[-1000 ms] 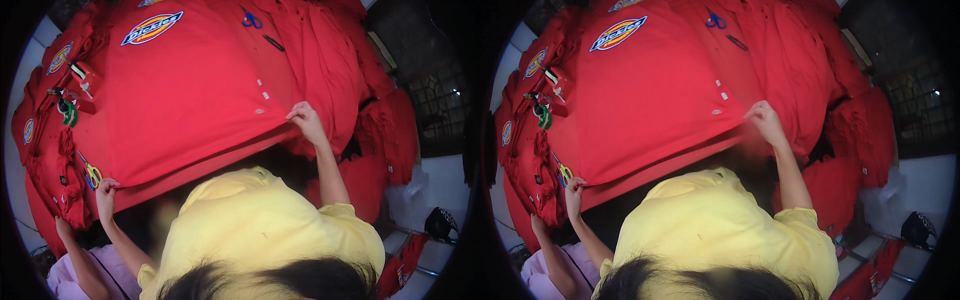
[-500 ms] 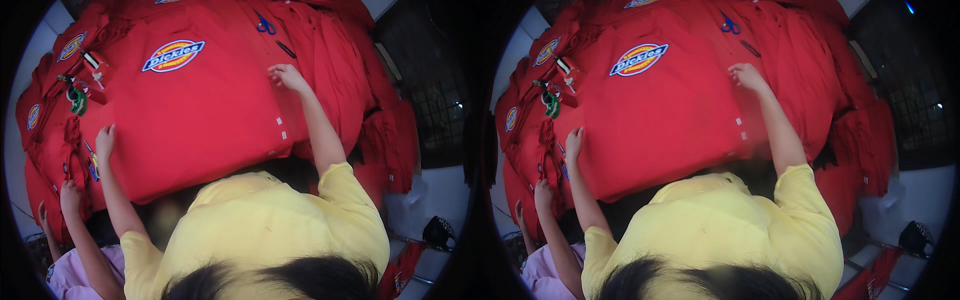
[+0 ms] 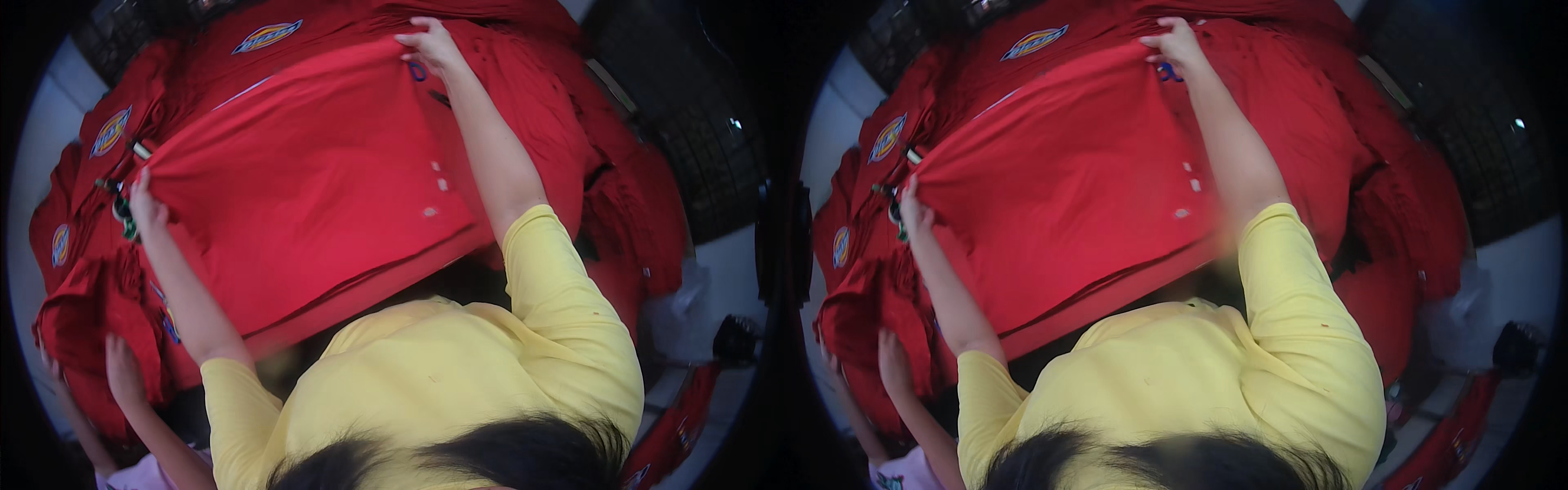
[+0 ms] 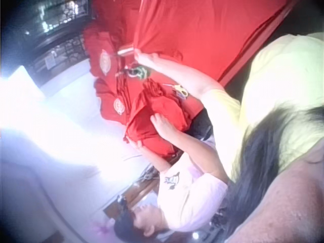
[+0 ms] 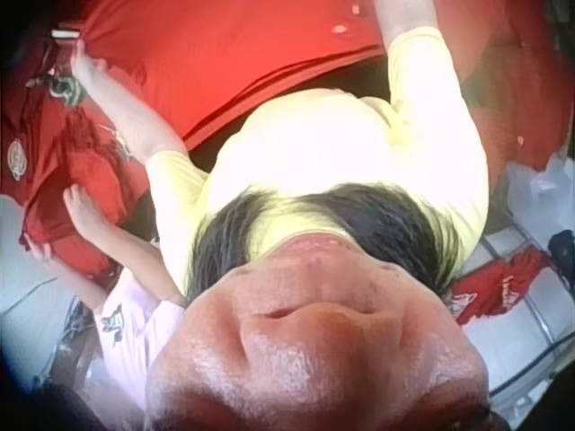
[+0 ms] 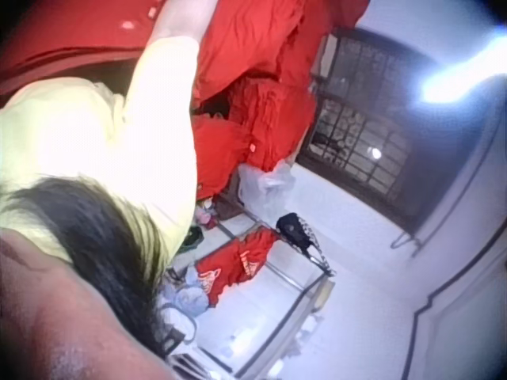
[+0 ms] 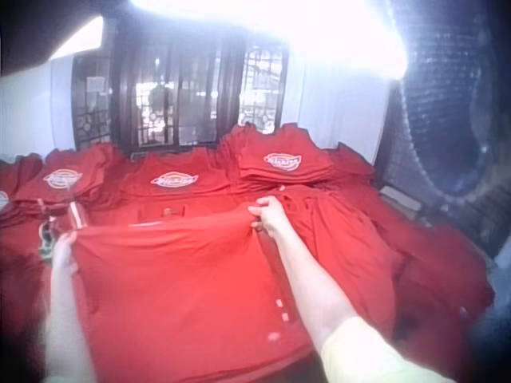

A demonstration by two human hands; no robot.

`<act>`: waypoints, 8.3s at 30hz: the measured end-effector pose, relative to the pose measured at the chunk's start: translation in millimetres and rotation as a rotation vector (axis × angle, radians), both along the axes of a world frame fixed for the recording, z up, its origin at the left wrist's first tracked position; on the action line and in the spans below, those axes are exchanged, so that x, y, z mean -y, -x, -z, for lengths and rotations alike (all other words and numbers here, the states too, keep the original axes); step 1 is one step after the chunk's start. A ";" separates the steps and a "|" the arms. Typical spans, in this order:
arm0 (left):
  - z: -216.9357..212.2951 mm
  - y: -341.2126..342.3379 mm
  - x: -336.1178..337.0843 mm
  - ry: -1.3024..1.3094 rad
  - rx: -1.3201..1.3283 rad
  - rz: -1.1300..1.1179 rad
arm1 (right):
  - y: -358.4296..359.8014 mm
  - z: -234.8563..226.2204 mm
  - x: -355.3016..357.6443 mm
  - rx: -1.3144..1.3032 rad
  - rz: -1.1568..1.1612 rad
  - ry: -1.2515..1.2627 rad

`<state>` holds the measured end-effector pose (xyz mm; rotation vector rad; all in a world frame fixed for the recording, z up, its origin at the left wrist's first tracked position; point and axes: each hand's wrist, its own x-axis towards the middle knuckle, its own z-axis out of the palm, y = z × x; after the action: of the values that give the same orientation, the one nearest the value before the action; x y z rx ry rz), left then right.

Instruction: The person folds red and beige garments on a large table, smooths the fabric by hand, and applies small stickers to the items.

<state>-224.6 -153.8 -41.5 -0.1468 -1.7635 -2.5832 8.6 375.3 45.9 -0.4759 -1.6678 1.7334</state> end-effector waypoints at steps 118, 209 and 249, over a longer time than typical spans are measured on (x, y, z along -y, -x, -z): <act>10.6 -337.2 -370.9 1.446 -0.518 0.650 | -256.3 25.4 -392.0 0.322 0.359 -0.476; -14.4 -467.1 77.8 -0.182 0.144 0.352 | -360.2 102.7 119.9 -0.057 -0.859 0.741; 70.7 -21.2 -54.3 -0.337 0.742 0.515 | 90.3 150.7 -2.4 0.191 -0.783 0.992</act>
<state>-203.3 -99.6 -112.2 0.4900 -1.5279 -3.6089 -81.7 377.7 -104.8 -0.4348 -1.0267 3.1791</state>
